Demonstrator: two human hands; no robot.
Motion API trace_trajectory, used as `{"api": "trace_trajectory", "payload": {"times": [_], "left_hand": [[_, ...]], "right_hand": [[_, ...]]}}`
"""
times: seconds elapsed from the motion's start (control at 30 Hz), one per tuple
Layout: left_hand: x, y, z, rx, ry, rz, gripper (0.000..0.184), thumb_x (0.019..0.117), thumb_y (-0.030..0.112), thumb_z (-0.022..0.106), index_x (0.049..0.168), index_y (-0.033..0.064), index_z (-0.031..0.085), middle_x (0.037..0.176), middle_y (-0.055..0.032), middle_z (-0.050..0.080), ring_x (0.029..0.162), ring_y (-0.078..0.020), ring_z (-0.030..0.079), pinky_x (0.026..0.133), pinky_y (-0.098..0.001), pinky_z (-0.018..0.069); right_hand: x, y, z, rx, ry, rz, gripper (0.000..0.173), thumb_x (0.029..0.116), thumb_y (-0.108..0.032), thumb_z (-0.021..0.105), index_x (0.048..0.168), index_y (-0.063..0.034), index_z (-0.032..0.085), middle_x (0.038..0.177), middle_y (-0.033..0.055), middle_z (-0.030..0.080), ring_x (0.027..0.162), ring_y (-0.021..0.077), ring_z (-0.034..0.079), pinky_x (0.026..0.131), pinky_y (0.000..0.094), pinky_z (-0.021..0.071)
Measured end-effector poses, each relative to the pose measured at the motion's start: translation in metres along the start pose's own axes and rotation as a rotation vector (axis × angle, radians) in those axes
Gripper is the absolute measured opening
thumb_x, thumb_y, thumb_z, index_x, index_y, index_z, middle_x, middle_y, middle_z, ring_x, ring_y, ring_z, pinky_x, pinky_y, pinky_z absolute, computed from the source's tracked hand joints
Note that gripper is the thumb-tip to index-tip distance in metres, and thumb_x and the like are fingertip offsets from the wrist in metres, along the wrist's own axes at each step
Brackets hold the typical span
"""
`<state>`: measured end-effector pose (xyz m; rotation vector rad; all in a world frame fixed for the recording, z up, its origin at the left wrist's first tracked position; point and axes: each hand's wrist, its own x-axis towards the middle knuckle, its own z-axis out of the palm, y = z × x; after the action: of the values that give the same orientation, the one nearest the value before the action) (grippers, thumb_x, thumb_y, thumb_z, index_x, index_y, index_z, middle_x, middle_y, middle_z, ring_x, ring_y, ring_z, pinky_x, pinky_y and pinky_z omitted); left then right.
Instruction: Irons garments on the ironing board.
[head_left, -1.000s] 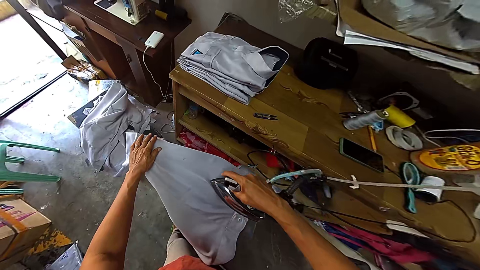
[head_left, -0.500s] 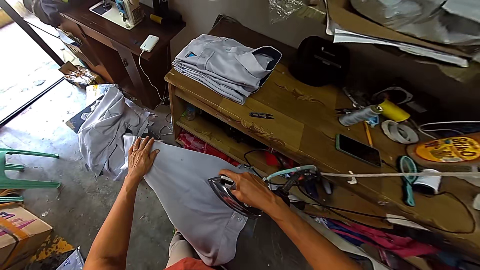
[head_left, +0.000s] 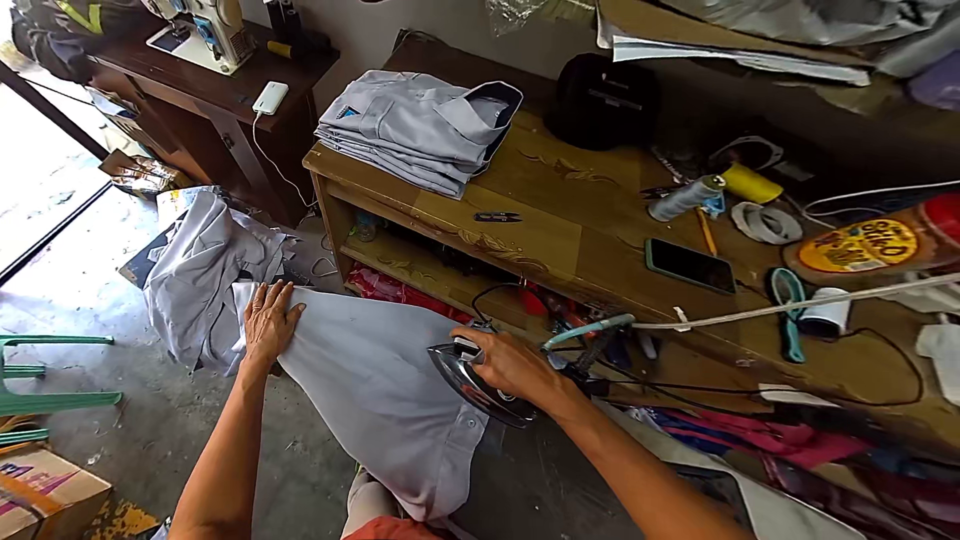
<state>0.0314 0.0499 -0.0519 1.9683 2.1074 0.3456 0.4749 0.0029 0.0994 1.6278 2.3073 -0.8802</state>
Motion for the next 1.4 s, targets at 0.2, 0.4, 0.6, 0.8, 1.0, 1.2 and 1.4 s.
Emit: {"api": "trace_trajectory", "payload": {"times": [0.2,0.4,0.6,0.8,1.0,1.2,1.4], "left_hand": [[0.000,0.006,-0.004,-0.040,0.005,-0.004,0.063,0.1026,0.056,0.044,0.153,0.0178,0.050,0.162,-0.0081,0.043,0.154,-0.0365,0.028,0.123,-0.0618,0.0184],[-0.012,0.031,-0.010,-0.096,0.104,0.018,0.057,0.0987,0.040,0.055,0.147,0.0108,0.056,0.158,-0.0198,0.045,0.150,-0.0441,0.034,0.121,-0.0631,0.0245],[-0.062,0.118,0.005,-0.179,0.026,0.279,0.045,0.1010,0.030,0.054,0.140,0.0095,0.064,0.154,-0.0176,0.052,0.148,-0.0421,0.039,0.117,-0.0629,0.0328],[-0.118,0.229,0.042,-0.226,-0.211,0.749,0.045,0.1052,0.042,0.048,0.143,0.0225,0.062,0.157,-0.0007,0.051,0.152,-0.0304,0.036,0.122,-0.0615,0.0278],[-0.070,0.292,0.077,-0.060,-0.413,0.774,0.062,0.1057,0.061,0.034,0.157,0.0271,0.045,0.166,-0.0019,0.037,0.158,-0.0341,0.021,0.123,-0.0686,0.0098],[-0.058,0.286,0.053,-0.119,-0.246,0.577,0.059,0.1029,0.056,0.044,0.151,0.0238,0.054,0.163,-0.0063,0.042,0.156,-0.0351,0.025,0.123,-0.0668,0.0124],[-0.081,0.224,0.052,-0.174,-0.134,0.464,0.049,0.1081,0.043,0.036,0.142,0.0204,0.063,0.154,-0.0056,0.054,0.150,-0.0375,0.038,0.120,-0.0692,0.0215]], "right_hand": [[-0.058,0.020,0.010,-0.018,-0.067,0.001,0.055,0.0910,-0.021,0.068,0.144,-0.0320,0.056,0.095,0.0190,0.073,0.086,0.0420,0.070,0.074,0.0618,0.0531],[-0.122,0.059,0.032,0.084,0.002,0.253,0.054,0.0908,-0.022,0.071,0.143,-0.0294,0.059,0.106,0.0192,0.074,0.096,0.0420,0.071,0.083,0.0626,0.0540],[-0.178,0.109,0.074,0.190,0.216,0.479,0.056,0.0891,-0.021,0.076,0.143,-0.0245,0.060,0.109,0.0224,0.073,0.096,0.0465,0.071,0.083,0.0676,0.0528],[-0.198,0.125,0.102,0.271,0.385,0.559,0.058,0.0882,-0.017,0.077,0.143,-0.0221,0.060,0.111,0.0245,0.073,0.097,0.0486,0.070,0.084,0.0693,0.0521],[-0.200,0.123,0.109,0.276,0.454,0.538,0.070,0.0877,-0.048,0.076,0.148,-0.0190,0.055,0.101,0.0260,0.073,0.085,0.0491,0.071,0.074,0.0686,0.0529],[-0.205,0.123,0.111,0.296,0.465,0.456,0.071,0.0957,-0.064,0.054,0.148,-0.0153,0.054,0.099,0.0231,0.073,0.082,0.0447,0.071,0.072,0.0651,0.0540],[-0.182,0.077,0.086,0.245,0.394,0.255,0.060,0.0990,-0.060,0.049,0.145,-0.0223,0.059,0.093,0.0158,0.075,0.077,0.0375,0.072,0.067,0.0606,0.0562]]}}
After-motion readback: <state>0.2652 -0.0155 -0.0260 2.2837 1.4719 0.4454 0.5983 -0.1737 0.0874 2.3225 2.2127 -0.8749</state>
